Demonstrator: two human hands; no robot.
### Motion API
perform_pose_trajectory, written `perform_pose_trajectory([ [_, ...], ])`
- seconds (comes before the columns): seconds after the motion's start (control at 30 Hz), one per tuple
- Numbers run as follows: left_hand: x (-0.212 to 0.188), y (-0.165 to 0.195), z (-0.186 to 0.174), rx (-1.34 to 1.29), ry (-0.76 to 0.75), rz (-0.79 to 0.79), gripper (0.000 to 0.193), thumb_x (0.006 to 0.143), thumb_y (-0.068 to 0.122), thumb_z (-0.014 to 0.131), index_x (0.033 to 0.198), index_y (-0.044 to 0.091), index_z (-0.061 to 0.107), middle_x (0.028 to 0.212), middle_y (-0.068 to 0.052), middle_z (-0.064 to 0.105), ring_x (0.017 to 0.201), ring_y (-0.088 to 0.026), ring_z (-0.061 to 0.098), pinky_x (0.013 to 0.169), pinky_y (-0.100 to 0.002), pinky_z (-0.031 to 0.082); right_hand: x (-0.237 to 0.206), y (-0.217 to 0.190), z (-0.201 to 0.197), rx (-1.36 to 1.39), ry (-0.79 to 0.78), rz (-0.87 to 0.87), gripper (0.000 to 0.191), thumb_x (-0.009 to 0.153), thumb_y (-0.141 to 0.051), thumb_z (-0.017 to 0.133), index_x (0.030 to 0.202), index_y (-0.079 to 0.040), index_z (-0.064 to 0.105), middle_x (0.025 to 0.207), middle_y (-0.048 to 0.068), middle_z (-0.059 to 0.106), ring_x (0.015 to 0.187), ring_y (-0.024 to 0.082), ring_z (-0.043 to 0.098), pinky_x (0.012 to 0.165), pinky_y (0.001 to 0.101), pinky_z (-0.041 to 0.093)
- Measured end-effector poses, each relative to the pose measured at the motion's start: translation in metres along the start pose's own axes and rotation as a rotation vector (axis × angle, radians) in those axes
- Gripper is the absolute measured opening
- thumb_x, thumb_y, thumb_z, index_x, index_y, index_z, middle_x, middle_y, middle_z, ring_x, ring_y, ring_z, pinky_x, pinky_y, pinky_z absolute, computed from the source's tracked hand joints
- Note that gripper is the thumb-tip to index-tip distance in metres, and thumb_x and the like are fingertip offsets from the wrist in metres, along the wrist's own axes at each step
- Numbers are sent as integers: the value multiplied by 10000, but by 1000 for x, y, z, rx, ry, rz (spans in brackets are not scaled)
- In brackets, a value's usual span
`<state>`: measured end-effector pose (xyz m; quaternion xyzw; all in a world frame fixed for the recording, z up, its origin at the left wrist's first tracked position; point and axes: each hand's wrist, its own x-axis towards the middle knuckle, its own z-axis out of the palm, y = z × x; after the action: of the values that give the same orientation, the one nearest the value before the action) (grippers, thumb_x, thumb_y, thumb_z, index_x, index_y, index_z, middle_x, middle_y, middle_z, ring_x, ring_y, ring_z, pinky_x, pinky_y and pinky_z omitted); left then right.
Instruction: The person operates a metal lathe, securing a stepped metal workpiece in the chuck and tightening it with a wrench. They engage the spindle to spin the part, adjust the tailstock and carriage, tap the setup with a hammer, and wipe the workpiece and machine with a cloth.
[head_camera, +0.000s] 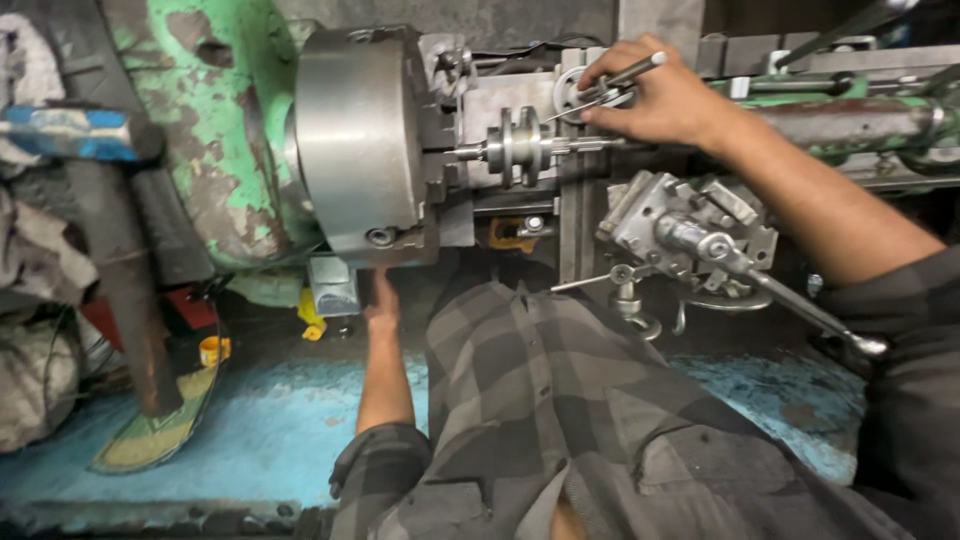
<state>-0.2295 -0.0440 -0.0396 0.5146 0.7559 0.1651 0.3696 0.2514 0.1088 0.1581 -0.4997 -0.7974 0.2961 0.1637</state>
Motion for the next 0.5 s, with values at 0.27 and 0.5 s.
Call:
perform_pose_trajectory([
  [0.27,-6,-24,-22,206,-2,-75,321,1017,231,521,1240,57,671,1271,-182,666,1190,-376,607,986,-473,460,3,2,5,27,-20,2,312,903,-289,813,1123,-111,682,1137,66,692,1130,312,612,1023,438,459],
  [0.5,-5,-13,-10,283,25,63,269,963,175,585,1169,69,721,1171,-185,710,1101,-373,656,924,-467,500,3,-5,3,29,-77,109,326,892,-317,805,1126,-125,683,1133,57,686,1124,305,585,1009,439,449],
])
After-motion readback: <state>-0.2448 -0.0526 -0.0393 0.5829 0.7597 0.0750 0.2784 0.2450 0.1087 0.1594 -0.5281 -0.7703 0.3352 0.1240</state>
